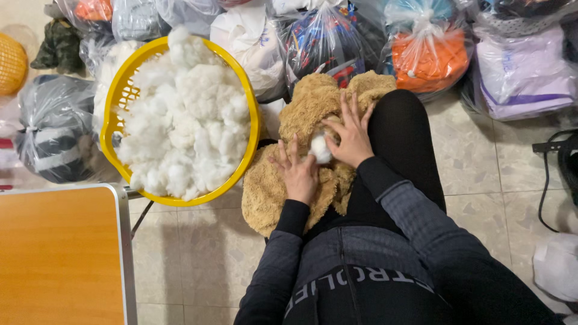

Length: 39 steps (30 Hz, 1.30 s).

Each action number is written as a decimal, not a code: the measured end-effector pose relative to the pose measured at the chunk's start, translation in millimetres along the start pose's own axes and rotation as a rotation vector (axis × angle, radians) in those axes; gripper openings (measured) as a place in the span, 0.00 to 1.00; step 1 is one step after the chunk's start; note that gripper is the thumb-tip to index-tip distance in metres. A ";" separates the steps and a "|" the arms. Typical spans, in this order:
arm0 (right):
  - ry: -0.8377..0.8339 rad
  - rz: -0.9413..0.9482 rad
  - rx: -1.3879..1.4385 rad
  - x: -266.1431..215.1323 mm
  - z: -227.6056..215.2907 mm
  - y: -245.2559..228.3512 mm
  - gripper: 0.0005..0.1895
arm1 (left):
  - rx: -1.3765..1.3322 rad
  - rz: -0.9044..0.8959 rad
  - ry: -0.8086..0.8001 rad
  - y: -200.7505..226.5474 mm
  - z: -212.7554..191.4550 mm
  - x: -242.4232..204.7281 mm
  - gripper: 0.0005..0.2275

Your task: The person sits on the floor and repeatedly takes handfuls of white stuffing from a yellow basket, compresses them, and inserts them into a brown teddy bear resting on their lap. The person continues this process throughout the clip.

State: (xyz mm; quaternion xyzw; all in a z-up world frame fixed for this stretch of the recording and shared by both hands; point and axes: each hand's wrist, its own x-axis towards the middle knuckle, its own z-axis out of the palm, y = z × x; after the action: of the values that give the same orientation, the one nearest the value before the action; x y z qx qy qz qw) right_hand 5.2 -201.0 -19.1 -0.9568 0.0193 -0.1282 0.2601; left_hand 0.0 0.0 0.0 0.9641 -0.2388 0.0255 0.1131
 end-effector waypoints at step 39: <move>-0.084 -0.066 0.031 -48.8 6.3 -14.6 0.17 | -0.344 0.175 0.131 -1.4 -20.2 -40.0 0.06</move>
State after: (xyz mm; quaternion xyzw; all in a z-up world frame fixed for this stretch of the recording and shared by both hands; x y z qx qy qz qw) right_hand -40.7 -180.2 -28.5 -0.9573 -0.0250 -0.0968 0.2712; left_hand -34.6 24.1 15.2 0.9025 -0.3144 0.0568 0.2888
